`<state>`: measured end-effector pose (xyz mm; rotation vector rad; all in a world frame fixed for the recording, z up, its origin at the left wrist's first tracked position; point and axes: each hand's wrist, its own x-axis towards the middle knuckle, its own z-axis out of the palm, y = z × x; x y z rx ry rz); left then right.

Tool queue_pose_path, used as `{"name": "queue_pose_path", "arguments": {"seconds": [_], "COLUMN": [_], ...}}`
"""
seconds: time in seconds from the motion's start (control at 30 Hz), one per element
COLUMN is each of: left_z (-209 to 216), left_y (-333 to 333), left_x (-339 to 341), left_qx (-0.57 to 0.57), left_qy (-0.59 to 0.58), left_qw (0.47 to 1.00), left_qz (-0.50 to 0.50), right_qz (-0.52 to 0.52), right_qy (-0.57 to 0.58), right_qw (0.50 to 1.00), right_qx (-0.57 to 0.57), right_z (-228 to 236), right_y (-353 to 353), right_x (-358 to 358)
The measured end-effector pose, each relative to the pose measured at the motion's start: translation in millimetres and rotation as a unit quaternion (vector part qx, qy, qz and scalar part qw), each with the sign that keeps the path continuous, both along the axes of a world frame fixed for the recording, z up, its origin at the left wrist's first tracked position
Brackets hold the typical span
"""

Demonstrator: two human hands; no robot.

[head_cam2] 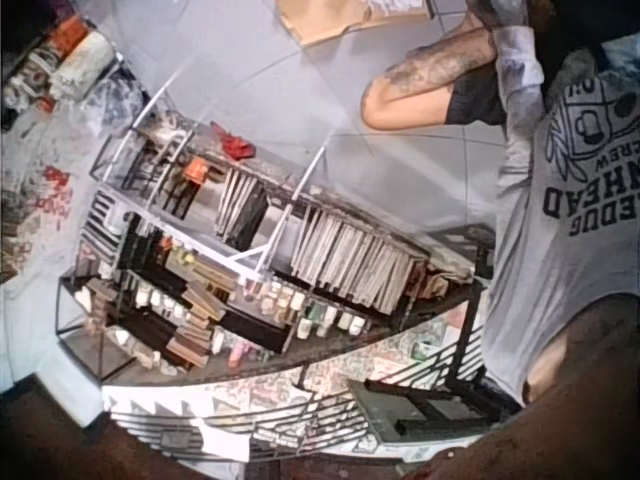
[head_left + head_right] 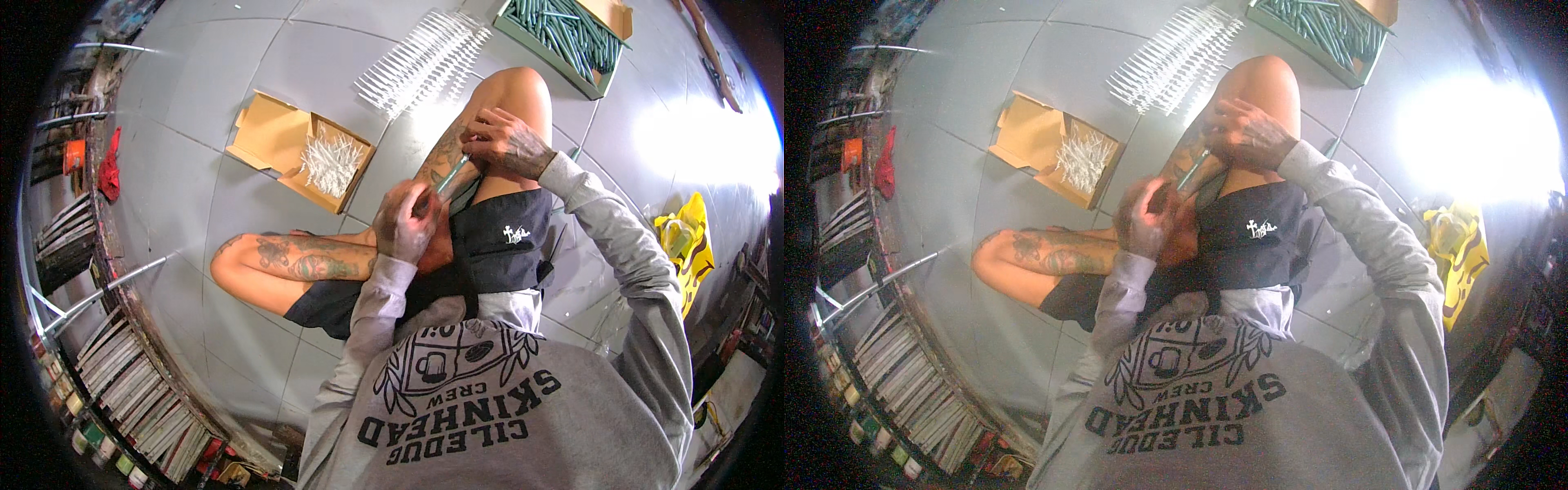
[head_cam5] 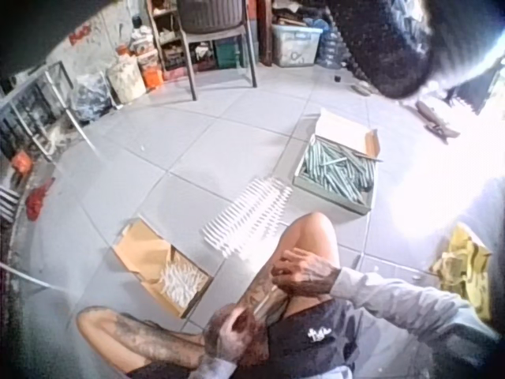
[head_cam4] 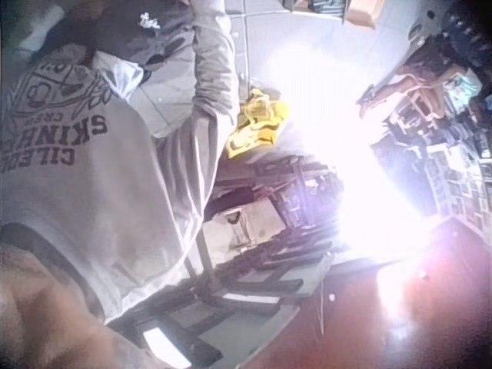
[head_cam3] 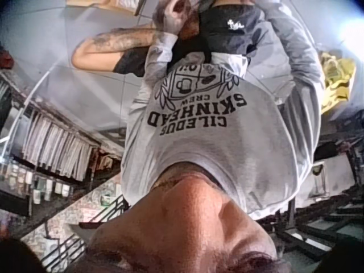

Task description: The person cuts plastic strips using scissors and manually inserts small white components into green cylindrical tubes.

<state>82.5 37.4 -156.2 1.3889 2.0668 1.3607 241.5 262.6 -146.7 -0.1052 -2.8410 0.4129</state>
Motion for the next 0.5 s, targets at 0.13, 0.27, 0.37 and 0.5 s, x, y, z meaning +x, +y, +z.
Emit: {"name": "queue_pose_path", "arguments": {"seconds": [0.13,0.27,0.37,0.5], "left_z": [-2.2,-11.7,-8.3,-3.8], "left_y": [36.3,36.2,23.3,7.2], "left_x": [10.8,13.6,12.7,11.5], "left_qx": [-0.023,-0.024,-0.077,-0.077], "left_qy": [0.172,0.179,0.169,0.156], "left_qw": [0.983,0.983,0.982,0.985], "left_qz": [-0.057,-0.046,-0.041,-0.011], "right_qz": [0.006,0.021,0.03,0.034], "right_qy": [-0.011,-0.044,-0.048,-0.047], "right_qw": [1.0,0.999,0.998,0.998], "right_qx": [0.025,0.015,-0.002,-0.01], "right_z": [-4.4,-8.0,-9.0,-11.7], "right_y": [-0.5,1.8,0.1,2.9], "right_x": [3.4,2.4,1.8,3.4]}}
